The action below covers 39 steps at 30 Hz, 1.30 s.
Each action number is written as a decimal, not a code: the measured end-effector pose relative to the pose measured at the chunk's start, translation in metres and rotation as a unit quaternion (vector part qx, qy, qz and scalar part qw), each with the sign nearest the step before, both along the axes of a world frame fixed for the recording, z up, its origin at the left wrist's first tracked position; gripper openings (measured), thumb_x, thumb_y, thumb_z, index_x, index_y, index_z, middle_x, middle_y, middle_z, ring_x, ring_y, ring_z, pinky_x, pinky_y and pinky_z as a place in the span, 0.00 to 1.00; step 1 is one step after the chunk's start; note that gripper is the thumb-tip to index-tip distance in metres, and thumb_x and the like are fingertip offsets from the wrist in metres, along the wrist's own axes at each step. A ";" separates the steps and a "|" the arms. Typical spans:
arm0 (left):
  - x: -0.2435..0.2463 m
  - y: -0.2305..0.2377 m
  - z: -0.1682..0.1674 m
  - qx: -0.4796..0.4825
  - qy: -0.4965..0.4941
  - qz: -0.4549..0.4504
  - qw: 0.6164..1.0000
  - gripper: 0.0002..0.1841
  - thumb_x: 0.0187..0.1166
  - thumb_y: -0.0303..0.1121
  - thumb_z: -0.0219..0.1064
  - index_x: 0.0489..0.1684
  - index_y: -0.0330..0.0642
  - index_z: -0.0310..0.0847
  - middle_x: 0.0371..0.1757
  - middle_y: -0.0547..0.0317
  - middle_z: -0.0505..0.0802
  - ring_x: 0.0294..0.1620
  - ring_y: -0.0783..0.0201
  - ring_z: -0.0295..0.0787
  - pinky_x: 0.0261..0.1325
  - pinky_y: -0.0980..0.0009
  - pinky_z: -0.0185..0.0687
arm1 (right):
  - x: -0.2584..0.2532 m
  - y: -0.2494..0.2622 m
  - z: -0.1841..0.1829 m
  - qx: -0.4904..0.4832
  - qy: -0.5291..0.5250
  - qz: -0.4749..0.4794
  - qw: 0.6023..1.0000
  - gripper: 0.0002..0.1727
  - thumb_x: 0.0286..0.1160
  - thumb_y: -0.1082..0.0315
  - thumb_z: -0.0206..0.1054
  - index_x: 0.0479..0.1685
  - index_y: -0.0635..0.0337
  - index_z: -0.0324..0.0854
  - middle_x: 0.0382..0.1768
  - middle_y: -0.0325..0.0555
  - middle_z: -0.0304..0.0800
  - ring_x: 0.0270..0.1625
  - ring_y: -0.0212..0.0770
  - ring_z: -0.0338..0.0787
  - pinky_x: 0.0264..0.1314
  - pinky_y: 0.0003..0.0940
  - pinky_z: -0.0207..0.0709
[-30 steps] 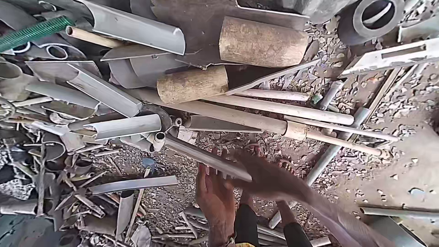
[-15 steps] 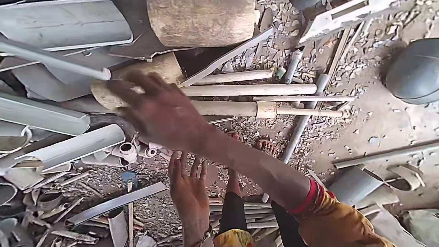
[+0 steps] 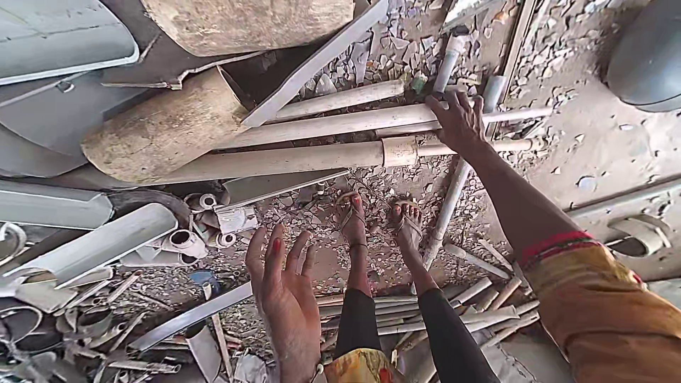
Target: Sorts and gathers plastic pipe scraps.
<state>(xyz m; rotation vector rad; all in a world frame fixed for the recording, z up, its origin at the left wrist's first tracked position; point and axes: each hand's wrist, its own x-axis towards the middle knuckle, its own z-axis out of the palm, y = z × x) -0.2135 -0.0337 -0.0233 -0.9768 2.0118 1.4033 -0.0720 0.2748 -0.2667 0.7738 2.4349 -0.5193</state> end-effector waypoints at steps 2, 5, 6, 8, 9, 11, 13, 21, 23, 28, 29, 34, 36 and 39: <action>0.002 0.006 0.001 0.002 0.005 -0.011 1.000 0.23 0.92 0.36 0.50 0.86 0.56 0.61 0.78 0.55 0.81 0.60 0.58 0.91 0.48 0.65 0.91 | -0.007 0.000 0.007 0.004 0.010 0.016 1.000 0.46 0.56 0.85 0.76 0.83 0.47 0.70 0.69 0.77 0.76 0.73 0.82 0.74 0.70 0.85 0.58; 0.010 0.013 -0.002 0.013 0.015 -0.057 0.998 0.24 0.90 0.35 0.50 0.86 0.53 0.59 0.76 0.56 0.81 0.59 0.59 0.91 0.48 0.65 0.91 | -0.037 -0.011 0.019 0.035 0.156 0.012 0.987 0.25 0.71 0.78 0.68 0.71 0.59 0.80 0.60 0.71 0.86 0.53 0.76 0.88 0.52 0.73 0.74; 0.015 0.014 -0.003 0.012 0.012 -0.069 0.997 0.24 0.90 0.34 0.50 0.85 0.52 0.60 0.75 0.55 0.82 0.59 0.59 0.92 0.48 0.65 0.92 | -0.060 -0.016 0.024 0.024 0.178 -0.004 0.984 0.24 0.75 0.77 0.65 0.73 0.59 0.81 0.61 0.69 0.87 0.50 0.74 0.91 0.46 0.71 0.79; 0.019 0.014 -0.006 0.009 -0.010 -0.100 0.995 0.23 0.90 0.34 0.51 0.84 0.50 0.61 0.74 0.55 0.83 0.60 0.59 0.91 0.49 0.64 0.92 | -0.115 -0.020 0.036 -0.033 0.154 -0.082 0.984 0.21 0.76 0.74 0.64 0.70 0.58 0.82 0.58 0.66 0.89 0.55 0.72 0.90 0.50 0.71 0.79; 0.016 0.015 -0.009 0.012 -0.012 -0.107 0.994 0.23 0.90 0.34 0.52 0.84 0.50 0.62 0.74 0.55 0.83 0.61 0.59 0.91 0.50 0.64 0.91 | -0.144 -0.018 0.043 -0.046 0.149 -0.099 0.983 0.20 0.75 0.73 0.64 0.66 0.58 0.83 0.55 0.66 0.91 0.57 0.72 0.90 0.52 0.71 0.79; 0.008 0.009 -0.004 0.005 0.001 -0.109 0.994 0.23 0.90 0.35 0.52 0.84 0.48 0.62 0.73 0.55 0.83 0.59 0.59 0.91 0.50 0.64 0.91 | -0.183 -0.041 0.068 -0.044 0.169 -0.097 0.980 0.21 0.76 0.72 0.62 0.69 0.53 0.84 0.51 0.62 0.93 0.53 0.68 0.93 0.47 0.67 0.81; -0.002 0.003 0.003 0.004 0.031 -0.096 0.995 0.23 0.92 0.37 0.50 0.84 0.50 0.61 0.73 0.57 0.83 0.58 0.61 0.91 0.48 0.66 0.91 | -0.196 -0.076 0.112 -0.062 0.184 -0.086 0.977 0.26 0.78 0.70 0.60 0.77 0.46 0.82 0.47 0.58 0.94 0.46 0.62 0.94 0.40 0.60 0.81; 0.007 -0.008 0.004 0.073 0.013 -0.129 0.989 0.21 0.91 0.42 0.46 0.77 0.45 0.67 0.50 0.69 0.89 0.48 0.72 0.90 0.50 0.71 0.90 | -0.121 -0.172 0.196 -0.614 0.253 -0.149 0.733 0.34 0.79 0.72 0.69 0.85 0.66 0.66 0.72 0.63 0.81 0.68 0.51 0.86 0.70 0.45 0.81; 0.011 -0.008 -0.003 0.078 0.004 -0.126 0.989 0.13 0.89 0.29 0.50 0.61 0.42 0.78 0.21 0.73 0.79 0.18 0.78 0.77 0.25 0.82 0.79 | -0.098 -0.136 0.156 -0.503 0.255 -0.254 0.786 0.22 0.83 0.73 0.64 0.75 0.68 0.76 0.61 0.56 0.89 0.52 0.42 0.92 0.52 0.38 0.87; 0.025 0.010 0.001 0.144 -0.045 -0.113 0.982 0.17 0.91 0.30 0.44 0.67 0.42 0.76 0.23 0.67 0.83 0.15 0.77 0.78 0.16 0.83 0.77 | -0.083 -0.021 0.020 -0.050 0.061 -0.490 0.868 0.42 0.73 0.59 0.71 0.87 0.64 0.59 0.75 0.71 0.73 0.74 0.67 0.79 0.70 0.62 0.77; 0.026 0.013 0.002 0.141 -0.064 -0.103 0.983 0.18 0.91 0.30 0.44 0.72 0.42 0.74 0.28 0.63 0.88 0.17 0.73 0.82 0.18 0.80 0.81 | -0.086 -0.006 0.004 -0.017 0.036 -0.496 0.867 0.50 0.69 0.61 0.73 0.92 0.63 0.51 0.79 0.72 0.69 0.77 0.68 0.76 0.69 0.63 0.77; 0.027 0.024 0.004 0.055 -0.171 -0.129 0.975 0.18 0.93 0.32 0.47 0.75 0.44 0.73 0.48 0.51 0.96 0.25 0.67 0.92 0.15 0.81 0.77 | -0.090 0.005 0.021 -0.121 0.076 -0.528 0.837 0.55 0.70 0.57 0.75 0.93 0.64 0.41 0.70 0.66 0.82 0.67 0.60 0.87 0.66 0.60 0.80; 0.026 0.028 0.003 0.072 -0.160 -0.136 0.975 0.17 0.93 0.31 0.44 0.74 0.43 0.71 0.51 0.54 0.96 0.22 0.73 0.90 0.09 0.85 0.70 | -0.077 -0.022 0.065 -0.257 0.160 -0.552 0.777 0.36 0.80 0.60 0.67 0.82 0.65 0.57 0.51 0.57 0.87 0.44 0.46 0.90 0.47 0.44 0.85; 0.028 0.029 0.001 0.087 -0.126 -0.159 0.975 0.21 0.92 0.36 0.46 0.81 0.44 0.63 0.66 0.53 0.92 0.42 0.68 0.96 0.18 0.84 0.78 | -0.035 -0.084 0.156 -0.529 0.227 -0.423 0.700 0.21 0.80 0.72 0.60 0.71 0.65 0.67 0.37 0.45 0.87 0.32 0.31 0.86 0.35 0.29 0.82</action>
